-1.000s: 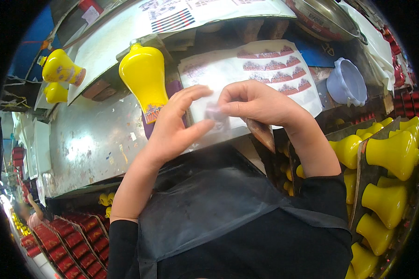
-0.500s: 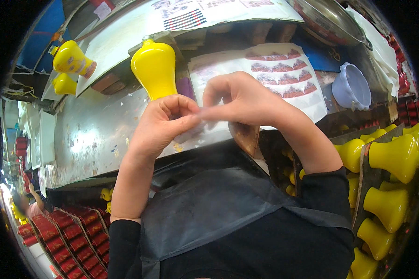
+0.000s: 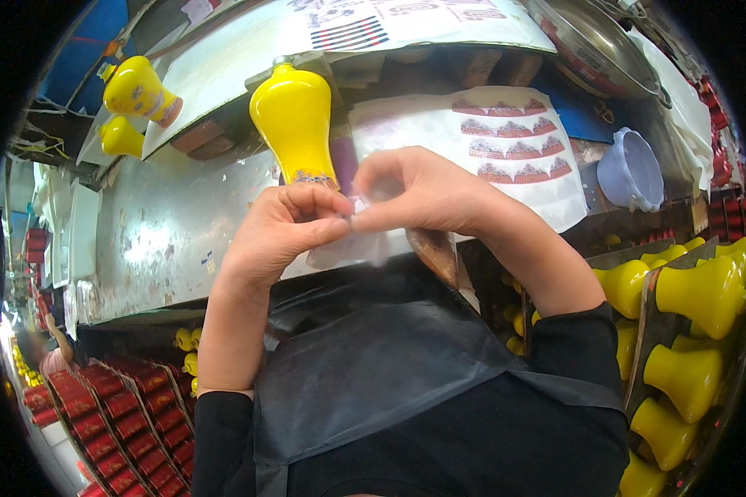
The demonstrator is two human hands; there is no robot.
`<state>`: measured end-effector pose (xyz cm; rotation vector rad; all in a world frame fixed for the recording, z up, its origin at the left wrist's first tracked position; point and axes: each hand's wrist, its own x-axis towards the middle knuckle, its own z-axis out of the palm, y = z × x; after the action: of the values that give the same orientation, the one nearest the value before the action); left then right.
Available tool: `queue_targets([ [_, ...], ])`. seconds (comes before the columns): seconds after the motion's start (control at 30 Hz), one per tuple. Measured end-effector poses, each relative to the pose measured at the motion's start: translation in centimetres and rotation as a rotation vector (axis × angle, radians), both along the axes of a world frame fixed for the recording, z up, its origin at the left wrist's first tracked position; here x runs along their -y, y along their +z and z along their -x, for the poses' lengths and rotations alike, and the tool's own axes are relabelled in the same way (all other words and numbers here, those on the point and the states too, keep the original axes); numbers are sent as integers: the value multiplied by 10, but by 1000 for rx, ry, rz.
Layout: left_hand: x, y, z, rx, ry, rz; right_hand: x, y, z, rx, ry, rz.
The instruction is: The person applies decorative stickers to yellow ceramic vases. They peel stickers from a sheet, position them on the vase body and neck, smooth them down, and set the finished vases aside on the workbench.
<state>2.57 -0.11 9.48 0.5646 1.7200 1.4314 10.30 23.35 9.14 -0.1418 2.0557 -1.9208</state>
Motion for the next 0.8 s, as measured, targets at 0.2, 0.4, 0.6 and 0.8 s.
queue_targets([
  [0.2, 9, -2, 4, 30, 12, -14, -1, 2, 11, 127, -134, 119],
  [0.4, 18, -7, 8, 157, 127, -195, 8, 0, 3, 259, -64, 240],
  [0.6, 26, -15, 10, 224, 285, -329, 12, -12, 7, 184, -83, 220],
  [0.8, 32, -17, 9, 222, 354, -390, 7, -5, 14, 202, -143, 153],
])
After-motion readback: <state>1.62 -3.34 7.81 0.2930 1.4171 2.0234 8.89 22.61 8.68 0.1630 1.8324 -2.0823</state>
